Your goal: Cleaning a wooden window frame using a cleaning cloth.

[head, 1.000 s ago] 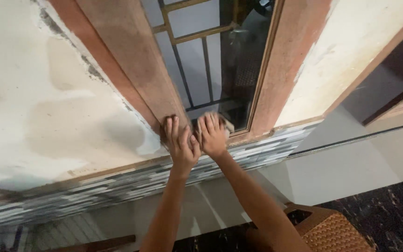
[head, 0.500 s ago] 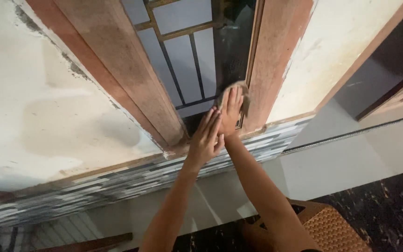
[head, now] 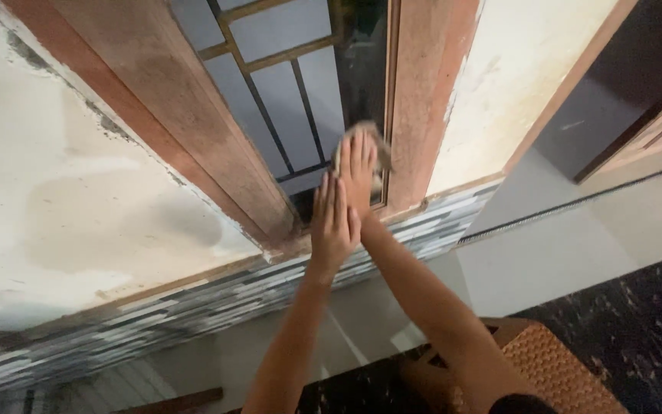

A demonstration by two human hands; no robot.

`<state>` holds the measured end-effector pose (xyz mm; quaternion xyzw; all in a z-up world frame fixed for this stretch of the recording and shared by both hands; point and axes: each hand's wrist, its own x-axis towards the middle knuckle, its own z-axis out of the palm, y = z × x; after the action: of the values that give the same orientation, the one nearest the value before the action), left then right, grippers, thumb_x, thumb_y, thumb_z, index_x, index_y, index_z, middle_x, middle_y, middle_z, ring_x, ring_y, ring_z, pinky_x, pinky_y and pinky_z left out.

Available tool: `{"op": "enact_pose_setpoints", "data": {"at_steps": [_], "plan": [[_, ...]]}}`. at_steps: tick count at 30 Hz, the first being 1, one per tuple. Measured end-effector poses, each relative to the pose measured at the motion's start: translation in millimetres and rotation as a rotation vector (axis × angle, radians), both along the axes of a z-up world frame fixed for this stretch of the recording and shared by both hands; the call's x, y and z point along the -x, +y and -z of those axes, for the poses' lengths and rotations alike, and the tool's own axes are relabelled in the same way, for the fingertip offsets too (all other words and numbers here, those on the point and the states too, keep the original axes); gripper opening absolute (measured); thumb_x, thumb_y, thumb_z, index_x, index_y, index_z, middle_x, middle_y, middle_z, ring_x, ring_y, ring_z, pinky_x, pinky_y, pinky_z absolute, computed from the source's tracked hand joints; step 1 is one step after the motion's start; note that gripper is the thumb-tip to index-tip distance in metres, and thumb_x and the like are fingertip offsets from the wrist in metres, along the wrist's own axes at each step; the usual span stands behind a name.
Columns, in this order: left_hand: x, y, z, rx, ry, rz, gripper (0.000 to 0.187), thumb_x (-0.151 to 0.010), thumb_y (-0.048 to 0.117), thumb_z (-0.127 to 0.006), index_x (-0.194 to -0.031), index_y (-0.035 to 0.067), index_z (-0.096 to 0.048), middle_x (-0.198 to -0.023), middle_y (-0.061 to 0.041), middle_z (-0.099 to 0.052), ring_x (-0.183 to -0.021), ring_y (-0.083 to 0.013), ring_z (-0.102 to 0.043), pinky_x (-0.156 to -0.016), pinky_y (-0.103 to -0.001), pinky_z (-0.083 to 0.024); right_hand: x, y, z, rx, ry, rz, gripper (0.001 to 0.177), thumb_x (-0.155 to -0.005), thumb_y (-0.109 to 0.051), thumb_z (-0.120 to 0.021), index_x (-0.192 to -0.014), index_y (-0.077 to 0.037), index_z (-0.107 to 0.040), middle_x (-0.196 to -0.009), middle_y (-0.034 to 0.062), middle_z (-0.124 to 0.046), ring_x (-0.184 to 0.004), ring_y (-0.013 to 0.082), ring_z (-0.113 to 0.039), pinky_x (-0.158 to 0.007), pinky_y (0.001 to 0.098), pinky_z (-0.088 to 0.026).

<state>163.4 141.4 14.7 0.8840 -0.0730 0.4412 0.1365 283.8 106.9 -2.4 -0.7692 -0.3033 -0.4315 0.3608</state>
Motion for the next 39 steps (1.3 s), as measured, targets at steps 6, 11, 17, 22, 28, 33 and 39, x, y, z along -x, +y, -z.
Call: {"op": "enact_pose_setpoints", "data": {"at_steps": [6,11,17,22,28,33,39], "plan": [[-10.8,6.9,30.8,-0.016,-0.014,-0.04,0.052,-0.104,0.005,-0.047,-0.154,-0.009,-0.039,-0.162,-0.026,-0.037,-0.153,-0.0378,-0.038,-0.124,-0.054,-0.034,-34.9,-2.5,44.4,0.02,-0.046,0.044,0.066,-0.112,-0.037,-0.043,-0.162,0.002,-0.024,-0.17,0.0242,-0.019,-0.158,0.0469,-0.022,-0.129,0.0636,-0.021],[18.2,-2.4,76.6,0.026,0.167,0.043,0.052,-0.105,0.001,-0.047,-0.155,-0.009,-0.038,-0.161,-0.026,-0.04,-0.152,-0.0385,-0.038,-0.124,-0.054,-0.034,-0.5,-18.4,148.2,0.047,0.156,0.017,0.069,-0.111,-0.036,-0.041,-0.161,0.006,-0.02,-0.168,0.0317,-0.015,-0.155,0.0533,-0.017,-0.128,0.0618,-0.019],[23.1,-17.3,58.4,0.136,0.201,0.042,0.052,-0.106,0.004,-0.048,-0.155,-0.007,-0.037,-0.161,-0.024,-0.04,-0.152,-0.0384,-0.038,-0.124,-0.053,-0.032,24.6,-28.4,85.9,0.034,0.258,-0.077,0.066,-0.11,-0.029,-0.039,-0.163,0.004,-0.017,-0.17,0.0311,-0.012,-0.158,0.0517,-0.013,-0.129,0.0611,-0.015],[-4.4,-11.6,-33.5,0.073,0.064,-0.009,0.055,-0.103,0.001,-0.045,-0.156,-0.007,-0.035,-0.163,-0.025,-0.036,-0.154,-0.0404,-0.035,-0.127,-0.055,-0.027,17.1,-21.6,-47.1,-0.019,0.157,-0.093,0.066,-0.11,-0.027,-0.041,-0.164,0.002,-0.017,-0.171,0.0271,-0.012,-0.16,0.0477,-0.013,-0.132,0.0609,-0.014],[1.3,-3.4,-10.8,0.086,0.086,0.07,0.054,-0.103,-0.001,-0.043,-0.156,-0.008,-0.036,-0.163,-0.026,-0.037,-0.154,-0.0392,-0.037,-0.127,-0.054,-0.029,5.6,-15.3,15.9,-0.027,0.138,-0.002,0.066,-0.109,-0.024,-0.042,-0.164,0.002,-0.017,-0.172,0.0273,-0.012,-0.161,0.0478,-0.014,-0.132,0.0595,-0.019],[22.0,-11.8,66.8,0.152,0.182,0.115,0.054,-0.104,0.002,-0.047,-0.156,-0.007,-0.036,-0.161,-0.025,-0.04,-0.151,-0.0387,-0.04,-0.125,-0.051,-0.032,40.9,-34.7,102.3,0.021,0.314,-0.063,0.069,-0.108,-0.024,-0.043,-0.164,0.003,-0.013,-0.17,0.0303,-0.007,-0.158,0.0512,-0.013,-0.128,0.0571,-0.02],[58.9,-14.4,77.3,0.101,0.236,0.111,0.058,-0.103,0.004,-0.051,-0.157,-0.005,-0.034,-0.162,-0.025,-0.038,-0.151,-0.0389,-0.037,-0.125,-0.051,-0.031,80.7,-22.6,112.9,-0.161,0.548,-0.137,0.069,-0.109,-0.025,-0.043,-0.165,0.0,-0.011,-0.171,0.0315,-0.003,-0.158,0.0508,-0.011,-0.127,0.0541,-0.02]]}}
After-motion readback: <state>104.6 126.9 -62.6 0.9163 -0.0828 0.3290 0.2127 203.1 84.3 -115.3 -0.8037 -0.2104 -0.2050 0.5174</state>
